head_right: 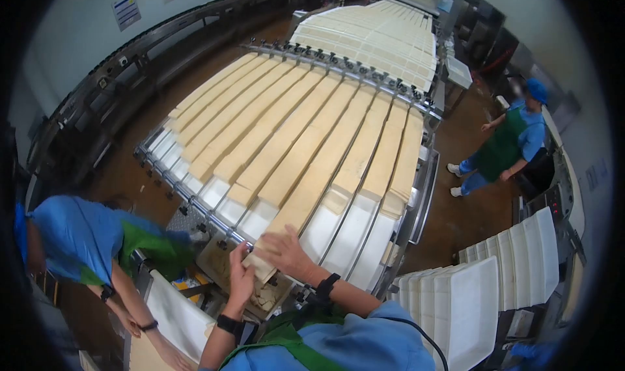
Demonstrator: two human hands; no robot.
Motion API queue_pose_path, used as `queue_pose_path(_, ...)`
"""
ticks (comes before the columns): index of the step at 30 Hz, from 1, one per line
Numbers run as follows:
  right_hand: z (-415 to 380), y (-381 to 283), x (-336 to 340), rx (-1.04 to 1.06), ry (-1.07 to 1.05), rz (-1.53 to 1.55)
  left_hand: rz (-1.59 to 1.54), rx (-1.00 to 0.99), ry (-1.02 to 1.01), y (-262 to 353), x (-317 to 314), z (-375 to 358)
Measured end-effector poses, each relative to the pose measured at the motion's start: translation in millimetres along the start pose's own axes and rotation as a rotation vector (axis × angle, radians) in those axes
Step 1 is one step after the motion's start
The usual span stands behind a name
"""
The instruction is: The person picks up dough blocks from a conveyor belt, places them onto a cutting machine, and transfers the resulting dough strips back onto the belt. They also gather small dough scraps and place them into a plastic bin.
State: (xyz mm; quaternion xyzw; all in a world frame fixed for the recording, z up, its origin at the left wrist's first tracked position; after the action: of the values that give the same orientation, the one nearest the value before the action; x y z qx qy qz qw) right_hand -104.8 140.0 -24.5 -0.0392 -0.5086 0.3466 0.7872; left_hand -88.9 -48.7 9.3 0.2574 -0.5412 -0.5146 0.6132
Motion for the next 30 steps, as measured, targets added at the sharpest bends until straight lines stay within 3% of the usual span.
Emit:
queue_pose_path(2, -1, 0, -2, 0.060, -0.014, -0.057, -0.075, 0.069, 0.085, -18, 11, -23)
queue_pose_path(5, 1, -5, 1, 0.112, -0.008, -0.123, 0.254, 0.195, 0.333, -35, 45, -59)
queue_pose_path(7, 4, -7, 5, 0.054, -0.003, -0.076, 0.346, 0.316, 0.373, -51, 59, -87)
queue_pose_path(9, 6, -10, 8, 0.027, 0.001, -0.035, 0.345, 0.521, 0.250, -96, 78, -131)
queue_pose_path(11, 7, -11, 10, -0.003, 0.001, 0.008, 0.401, 0.529, 0.239, -109, 90, -165)
queue_pose_path(13, 5, -11, 7, -0.006, 0.010, -0.058, 0.067, 0.614, 0.275, -107, 98, -193)
queue_pose_path(16, 3, -13, 5, -0.029, 0.008, -0.079, -0.032, 0.679, 0.318, -92, 99, -219)
queue_pose_path(19, 2, -13, 3, -0.035, 0.048, -0.088, -0.238, 0.616, 0.260, -79, 89, -229)
queue_pose_path(21, 2, -17, 4, -0.026, 0.037, -0.116, -0.190, 0.628, 0.187, -59, 85, -226)
queue_pose_path(23, 4, -20, 5, -0.007, 0.019, -0.142, -0.199, 0.511, 0.101, -41, 80, -219)
queue_pose_path(30, 7, -17, -7, -0.003, -0.085, -0.255, -0.167, 0.473, 0.220, -35, 89, -224)
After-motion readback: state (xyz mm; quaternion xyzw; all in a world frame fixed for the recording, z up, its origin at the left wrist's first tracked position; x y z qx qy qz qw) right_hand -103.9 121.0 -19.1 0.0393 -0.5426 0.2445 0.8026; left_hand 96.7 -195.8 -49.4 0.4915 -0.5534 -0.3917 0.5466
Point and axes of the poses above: each hand's wrist, its own z-axis towards the middle knuckle, its own x-axis out of the back of the hand, y = z × x, the point moved 2 cm from there along z, towards the middle knuckle, and after that the axes turned 12 degrees about -x, right-handed, at the moved point
